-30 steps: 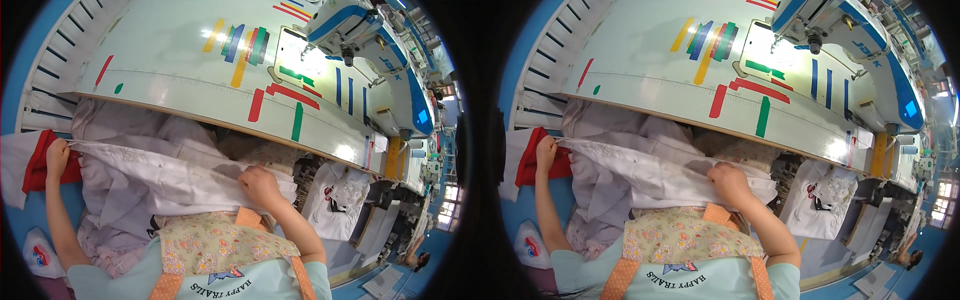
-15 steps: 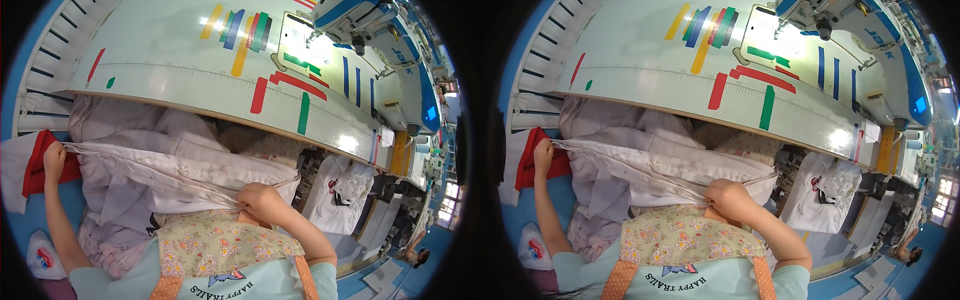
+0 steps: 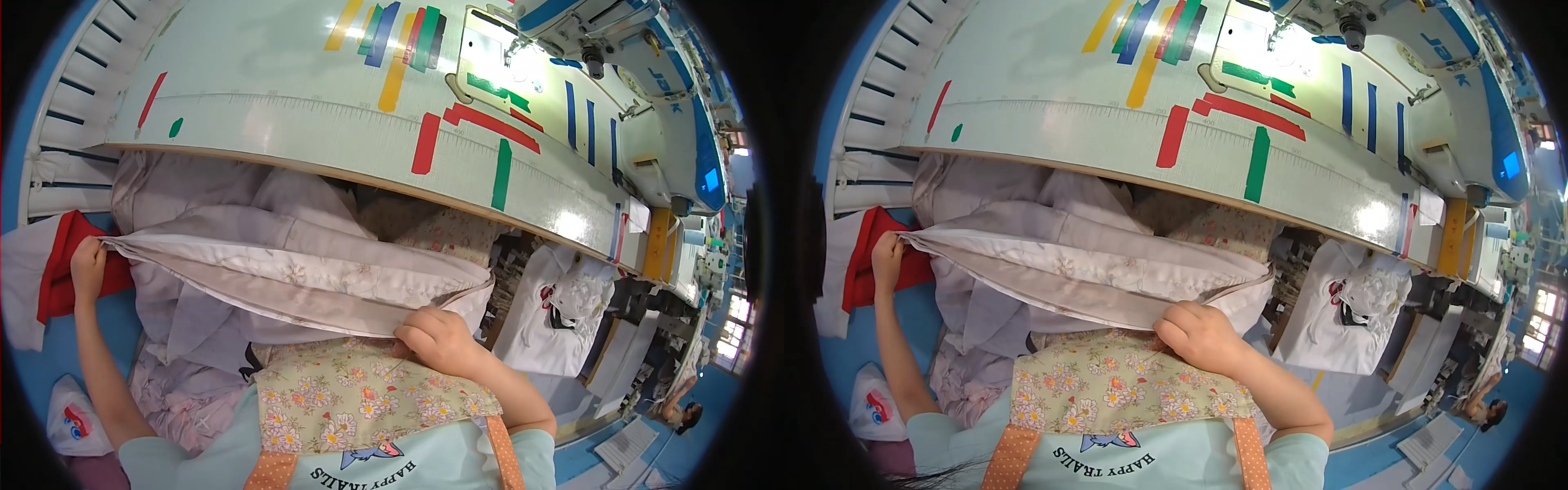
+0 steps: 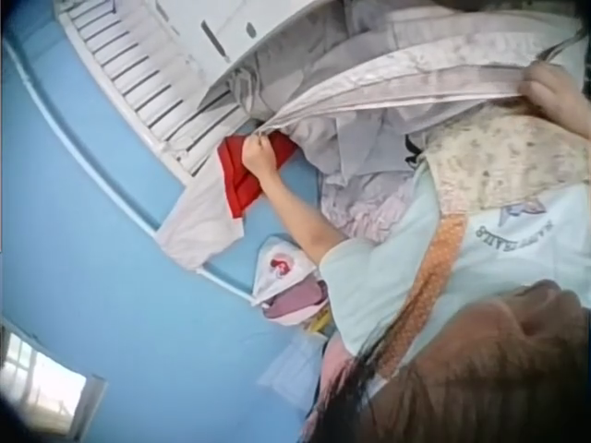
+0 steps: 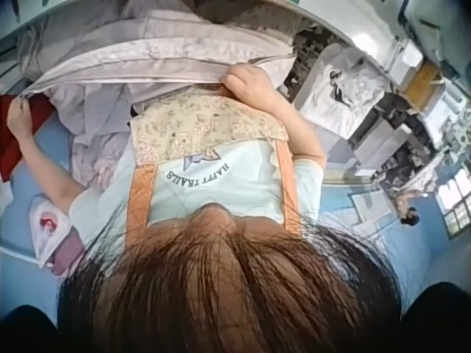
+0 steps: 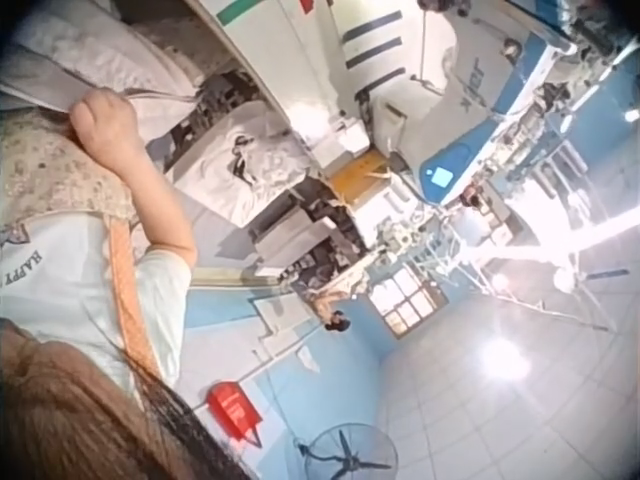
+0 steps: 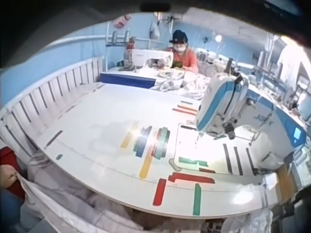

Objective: Sewing the edges and seams of fabric components to assemble a pillowcase using an industrial sewing machine.

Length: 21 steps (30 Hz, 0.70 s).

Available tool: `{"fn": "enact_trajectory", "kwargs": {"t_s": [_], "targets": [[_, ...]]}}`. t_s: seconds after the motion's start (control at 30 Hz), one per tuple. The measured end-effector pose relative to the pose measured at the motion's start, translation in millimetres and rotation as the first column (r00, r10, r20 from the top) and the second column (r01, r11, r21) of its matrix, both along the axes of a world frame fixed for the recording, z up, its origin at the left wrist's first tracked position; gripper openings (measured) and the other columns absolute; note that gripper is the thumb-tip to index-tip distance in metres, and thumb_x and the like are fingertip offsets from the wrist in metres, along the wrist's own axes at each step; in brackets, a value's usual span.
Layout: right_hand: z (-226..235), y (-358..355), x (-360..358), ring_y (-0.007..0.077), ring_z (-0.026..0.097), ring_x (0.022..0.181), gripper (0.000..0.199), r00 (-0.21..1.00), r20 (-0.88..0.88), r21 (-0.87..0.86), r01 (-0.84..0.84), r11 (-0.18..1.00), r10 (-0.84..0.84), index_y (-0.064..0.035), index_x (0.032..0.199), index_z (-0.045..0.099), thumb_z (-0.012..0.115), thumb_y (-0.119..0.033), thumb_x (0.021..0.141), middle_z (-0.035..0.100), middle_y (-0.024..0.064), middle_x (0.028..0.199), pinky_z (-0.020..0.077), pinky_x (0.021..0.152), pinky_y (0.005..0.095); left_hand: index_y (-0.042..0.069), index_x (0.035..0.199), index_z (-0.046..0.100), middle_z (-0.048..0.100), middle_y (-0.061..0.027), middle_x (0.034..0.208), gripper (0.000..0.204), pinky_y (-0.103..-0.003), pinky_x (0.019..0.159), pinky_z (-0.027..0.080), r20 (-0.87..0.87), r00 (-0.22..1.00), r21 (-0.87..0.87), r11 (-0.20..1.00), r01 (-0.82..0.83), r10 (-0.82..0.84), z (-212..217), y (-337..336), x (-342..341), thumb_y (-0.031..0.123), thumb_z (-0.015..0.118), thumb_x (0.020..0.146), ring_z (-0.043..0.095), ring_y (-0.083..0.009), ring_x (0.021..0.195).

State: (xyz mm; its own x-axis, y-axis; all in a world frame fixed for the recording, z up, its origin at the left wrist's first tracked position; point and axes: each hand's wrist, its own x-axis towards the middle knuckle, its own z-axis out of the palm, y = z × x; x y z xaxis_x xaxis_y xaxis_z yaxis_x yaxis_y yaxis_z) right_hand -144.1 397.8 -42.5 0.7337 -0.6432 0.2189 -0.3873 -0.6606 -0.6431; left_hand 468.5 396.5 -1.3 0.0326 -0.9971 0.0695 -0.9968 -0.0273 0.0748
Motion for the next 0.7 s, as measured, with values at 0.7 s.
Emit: {"fn": "enact_trajectory", "kwargs": {"t_s": [0.7], "targets": [[3.5,0.3,0.5,0.0211,0.061,0.066,0.038,0.998,-0.026,0.028,-0.061,0.998,0.062,-0.0139,0.107,0.064,0.067,-0.014,0.069,0.055,0.0065,0.092,0.0512,0.054,0.0301,-0.006,0.075,0.047,0.047,-0.0188,0.073,0.013,-0.040,0.061,0.040,0.035,0.999,0.014,1.000,0.027,-0.027,2.7,6.9,-4.8,0.002,0.055,0.082,0.050,-0.0355,0.067]]}}
